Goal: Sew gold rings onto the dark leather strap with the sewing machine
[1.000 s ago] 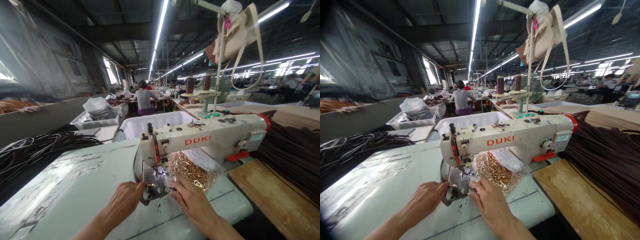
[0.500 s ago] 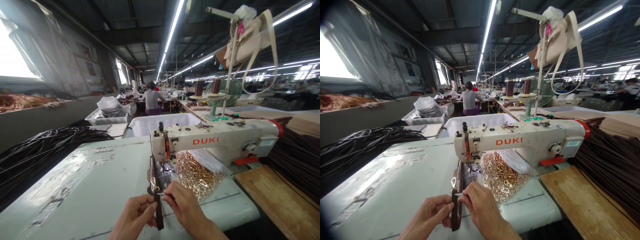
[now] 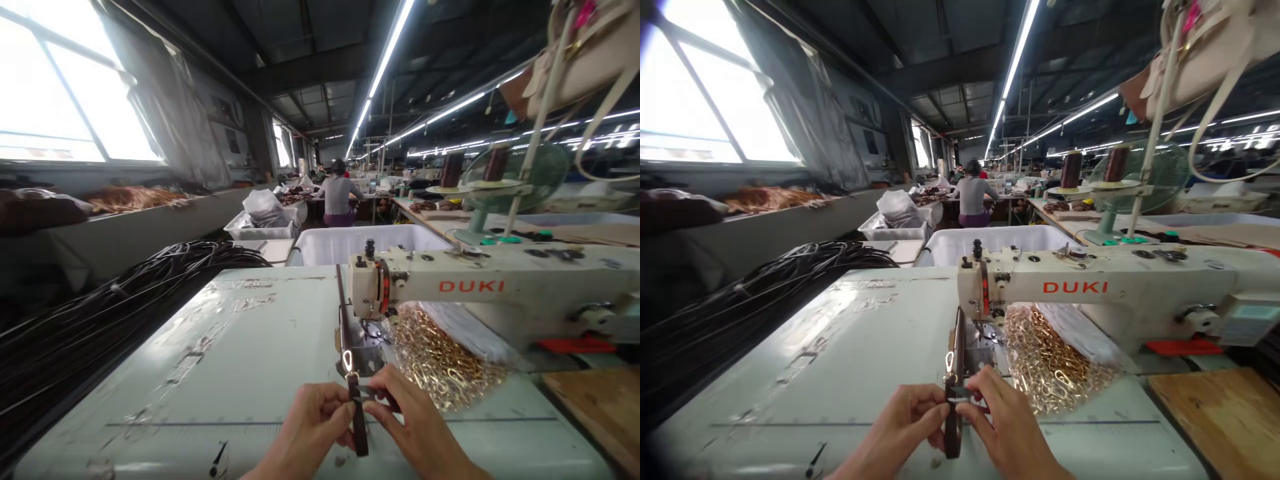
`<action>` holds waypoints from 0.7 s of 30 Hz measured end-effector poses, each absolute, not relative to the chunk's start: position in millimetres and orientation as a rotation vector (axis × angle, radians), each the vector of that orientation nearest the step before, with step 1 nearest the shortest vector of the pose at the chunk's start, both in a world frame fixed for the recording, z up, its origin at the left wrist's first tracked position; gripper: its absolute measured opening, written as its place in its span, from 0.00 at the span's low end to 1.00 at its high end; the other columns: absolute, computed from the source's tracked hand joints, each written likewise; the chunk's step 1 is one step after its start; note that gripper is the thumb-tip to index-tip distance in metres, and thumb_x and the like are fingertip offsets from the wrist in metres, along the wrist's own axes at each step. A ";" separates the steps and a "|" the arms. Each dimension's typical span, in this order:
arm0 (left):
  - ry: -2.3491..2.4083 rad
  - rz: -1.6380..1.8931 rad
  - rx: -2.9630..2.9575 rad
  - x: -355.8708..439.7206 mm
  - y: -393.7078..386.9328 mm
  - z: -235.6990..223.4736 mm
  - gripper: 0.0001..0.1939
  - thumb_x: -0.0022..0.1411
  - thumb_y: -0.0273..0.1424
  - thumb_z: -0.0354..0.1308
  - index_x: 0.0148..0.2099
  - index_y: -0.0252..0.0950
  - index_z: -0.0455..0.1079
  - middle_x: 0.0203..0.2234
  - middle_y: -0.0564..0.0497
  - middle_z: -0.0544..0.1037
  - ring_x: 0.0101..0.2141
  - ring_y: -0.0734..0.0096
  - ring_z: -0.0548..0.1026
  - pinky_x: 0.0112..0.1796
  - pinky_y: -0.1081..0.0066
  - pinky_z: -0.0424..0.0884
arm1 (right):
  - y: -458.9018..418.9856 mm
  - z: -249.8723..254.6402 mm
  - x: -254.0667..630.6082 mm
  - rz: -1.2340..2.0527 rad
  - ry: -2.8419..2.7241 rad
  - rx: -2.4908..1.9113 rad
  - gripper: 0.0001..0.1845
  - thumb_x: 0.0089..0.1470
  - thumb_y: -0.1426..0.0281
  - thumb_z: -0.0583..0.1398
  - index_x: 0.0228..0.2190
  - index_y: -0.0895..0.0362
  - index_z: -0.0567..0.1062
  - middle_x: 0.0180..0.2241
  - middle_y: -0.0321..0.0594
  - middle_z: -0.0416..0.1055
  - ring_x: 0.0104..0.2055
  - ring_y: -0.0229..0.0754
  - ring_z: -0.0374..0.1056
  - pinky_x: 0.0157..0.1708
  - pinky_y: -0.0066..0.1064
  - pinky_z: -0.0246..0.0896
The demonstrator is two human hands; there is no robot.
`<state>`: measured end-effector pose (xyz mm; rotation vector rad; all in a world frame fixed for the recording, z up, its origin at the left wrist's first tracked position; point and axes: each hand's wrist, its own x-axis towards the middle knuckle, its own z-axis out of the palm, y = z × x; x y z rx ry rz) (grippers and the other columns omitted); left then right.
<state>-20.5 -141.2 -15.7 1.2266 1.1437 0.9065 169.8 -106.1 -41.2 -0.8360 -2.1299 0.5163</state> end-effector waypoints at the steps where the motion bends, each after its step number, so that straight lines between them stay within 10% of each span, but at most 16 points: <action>1: 1.154 0.923 1.207 -20.7 -143.0 -15.9 0.19 0.57 0.43 0.60 0.34 0.28 0.72 0.23 0.44 0.78 0.25 0.67 0.77 0.28 0.73 0.69 | -106.0 -43.0 168.7 0.499 -2.143 -0.815 0.06 0.65 0.66 0.54 0.36 0.54 0.67 0.32 0.35 0.66 0.32 0.38 0.66 0.31 0.27 0.60; 21: 1.178 1.047 0.985 -39.3 -170.7 -7.9 0.15 0.54 0.39 0.62 0.30 0.30 0.71 0.22 0.45 0.79 0.22 0.71 0.76 0.27 0.74 0.68 | -112.1 -43.1 144.2 0.477 -2.119 -0.742 0.06 0.64 0.65 0.54 0.41 0.53 0.66 0.35 0.38 0.67 0.31 0.39 0.67 0.30 0.28 0.66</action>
